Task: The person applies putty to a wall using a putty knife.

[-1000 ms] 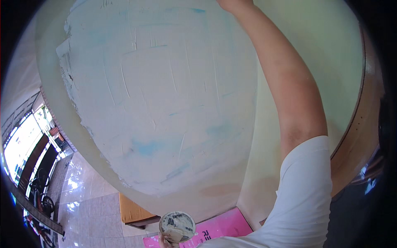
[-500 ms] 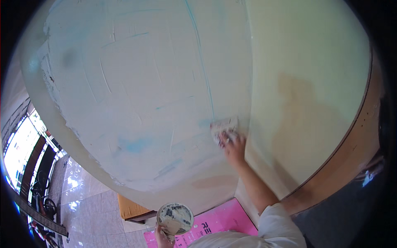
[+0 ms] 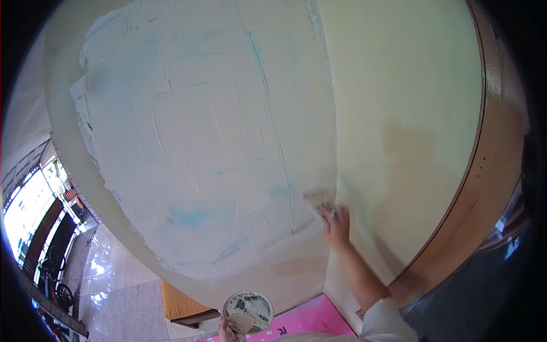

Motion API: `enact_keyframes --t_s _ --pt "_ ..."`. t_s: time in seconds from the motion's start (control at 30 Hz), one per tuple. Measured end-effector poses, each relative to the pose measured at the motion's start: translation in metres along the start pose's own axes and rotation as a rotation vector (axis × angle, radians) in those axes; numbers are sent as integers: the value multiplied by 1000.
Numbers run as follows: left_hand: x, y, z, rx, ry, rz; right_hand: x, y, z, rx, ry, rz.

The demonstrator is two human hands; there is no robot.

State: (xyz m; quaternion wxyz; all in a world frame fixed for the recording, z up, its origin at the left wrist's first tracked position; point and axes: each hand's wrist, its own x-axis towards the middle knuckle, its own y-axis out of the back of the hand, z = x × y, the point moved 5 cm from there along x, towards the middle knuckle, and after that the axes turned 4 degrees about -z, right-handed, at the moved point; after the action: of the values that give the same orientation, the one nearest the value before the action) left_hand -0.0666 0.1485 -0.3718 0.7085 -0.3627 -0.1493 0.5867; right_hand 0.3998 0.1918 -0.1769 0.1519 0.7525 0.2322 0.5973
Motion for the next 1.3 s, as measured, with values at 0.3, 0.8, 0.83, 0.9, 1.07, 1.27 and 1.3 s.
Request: enact_keyframes --t_s 0.3,0.8,0.83,0.9,1.07,1.27,1.3 --pt "-42 -64 27 -4 -114 31 406 227 -173 -219 369 537" --pt "-55 21 39 -160 0 -8 166 20 -132 -81 360 199" --pt "-53 20 39 -152 11 -11 125 1 -123 -48 329 164" --pt "-54 20 41 -128 35 0 42 -47 -107 1 220 70" --pt "-58 7 46 -39 44 29 -119 -131 -86 61 38 -201" --pt "-68 24 44 -77 97 97 -209 -160 -75 202 -146 -494" --pt "-71 29 43 -76 95 97 -219 -158 -72 204 -146 -493"
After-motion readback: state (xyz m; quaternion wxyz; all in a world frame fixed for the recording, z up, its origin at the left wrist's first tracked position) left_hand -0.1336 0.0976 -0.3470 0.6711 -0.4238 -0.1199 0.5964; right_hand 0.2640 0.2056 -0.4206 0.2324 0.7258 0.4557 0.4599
